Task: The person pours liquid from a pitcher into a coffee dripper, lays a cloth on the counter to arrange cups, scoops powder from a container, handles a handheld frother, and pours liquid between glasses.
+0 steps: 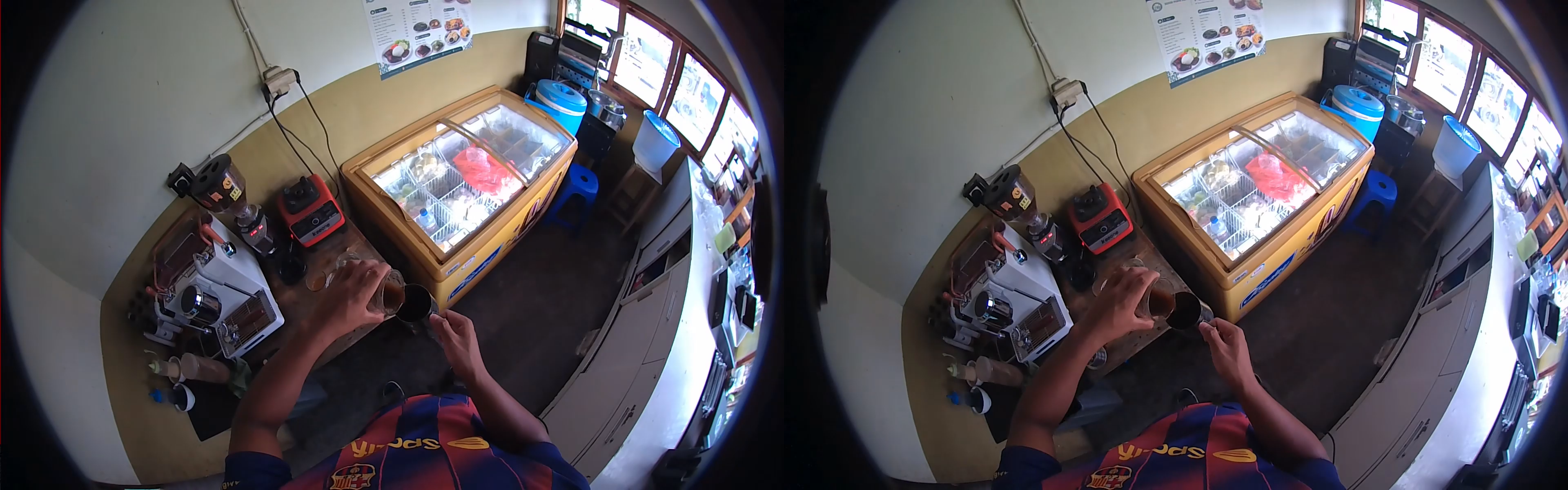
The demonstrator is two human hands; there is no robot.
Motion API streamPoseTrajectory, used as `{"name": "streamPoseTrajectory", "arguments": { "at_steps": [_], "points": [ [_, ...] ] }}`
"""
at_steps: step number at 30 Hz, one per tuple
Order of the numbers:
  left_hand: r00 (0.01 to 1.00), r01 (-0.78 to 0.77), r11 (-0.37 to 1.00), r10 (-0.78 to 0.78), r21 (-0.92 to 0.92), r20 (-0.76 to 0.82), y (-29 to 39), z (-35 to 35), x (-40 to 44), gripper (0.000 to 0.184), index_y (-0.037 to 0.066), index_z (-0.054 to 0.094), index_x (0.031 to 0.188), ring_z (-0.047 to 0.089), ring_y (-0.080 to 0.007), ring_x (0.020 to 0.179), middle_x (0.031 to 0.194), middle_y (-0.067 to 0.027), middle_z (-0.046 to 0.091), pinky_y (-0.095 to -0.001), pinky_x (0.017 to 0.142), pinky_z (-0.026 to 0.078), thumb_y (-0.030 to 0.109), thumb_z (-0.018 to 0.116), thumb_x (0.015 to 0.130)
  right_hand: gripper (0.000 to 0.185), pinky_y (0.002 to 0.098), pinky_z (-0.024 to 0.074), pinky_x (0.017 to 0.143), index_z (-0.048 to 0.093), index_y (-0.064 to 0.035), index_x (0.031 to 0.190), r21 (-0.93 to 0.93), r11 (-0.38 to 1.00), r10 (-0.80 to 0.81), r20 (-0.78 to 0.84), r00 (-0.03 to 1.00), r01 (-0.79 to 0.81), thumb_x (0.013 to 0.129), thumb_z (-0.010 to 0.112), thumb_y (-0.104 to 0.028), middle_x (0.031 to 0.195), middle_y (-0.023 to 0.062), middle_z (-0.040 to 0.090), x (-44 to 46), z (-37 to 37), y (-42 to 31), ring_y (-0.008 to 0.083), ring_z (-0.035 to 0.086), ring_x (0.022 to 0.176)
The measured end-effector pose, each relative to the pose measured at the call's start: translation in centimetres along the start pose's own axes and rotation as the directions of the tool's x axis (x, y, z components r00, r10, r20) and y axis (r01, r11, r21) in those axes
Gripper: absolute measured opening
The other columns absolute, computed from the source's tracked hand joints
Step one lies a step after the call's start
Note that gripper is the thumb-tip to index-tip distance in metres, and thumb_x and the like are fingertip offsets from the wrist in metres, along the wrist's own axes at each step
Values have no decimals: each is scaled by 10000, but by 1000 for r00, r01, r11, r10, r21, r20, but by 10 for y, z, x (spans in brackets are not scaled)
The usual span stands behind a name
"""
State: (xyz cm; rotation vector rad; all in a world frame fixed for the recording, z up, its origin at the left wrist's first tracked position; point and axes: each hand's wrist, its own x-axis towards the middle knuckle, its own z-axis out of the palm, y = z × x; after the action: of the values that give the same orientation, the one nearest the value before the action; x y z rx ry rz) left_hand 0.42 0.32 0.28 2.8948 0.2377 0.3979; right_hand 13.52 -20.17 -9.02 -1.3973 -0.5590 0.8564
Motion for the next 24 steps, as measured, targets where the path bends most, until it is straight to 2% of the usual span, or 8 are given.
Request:
{"name": "streamPoseTrajectory", "arguments": {
  "at_steps": [24],
  "points": [
    [1000,9,1000,-8,-4,28,-7,4,-1,875,89,452,1366,474,-397,1271,1340,-163,510,-493,1083,412,170,894,616,352,249,326,577,576,-47,756,-2,1000,-10,12,1000,10,1010,577,-290,677,-55,470,2,2,1,40,430,651]
  ]
}}
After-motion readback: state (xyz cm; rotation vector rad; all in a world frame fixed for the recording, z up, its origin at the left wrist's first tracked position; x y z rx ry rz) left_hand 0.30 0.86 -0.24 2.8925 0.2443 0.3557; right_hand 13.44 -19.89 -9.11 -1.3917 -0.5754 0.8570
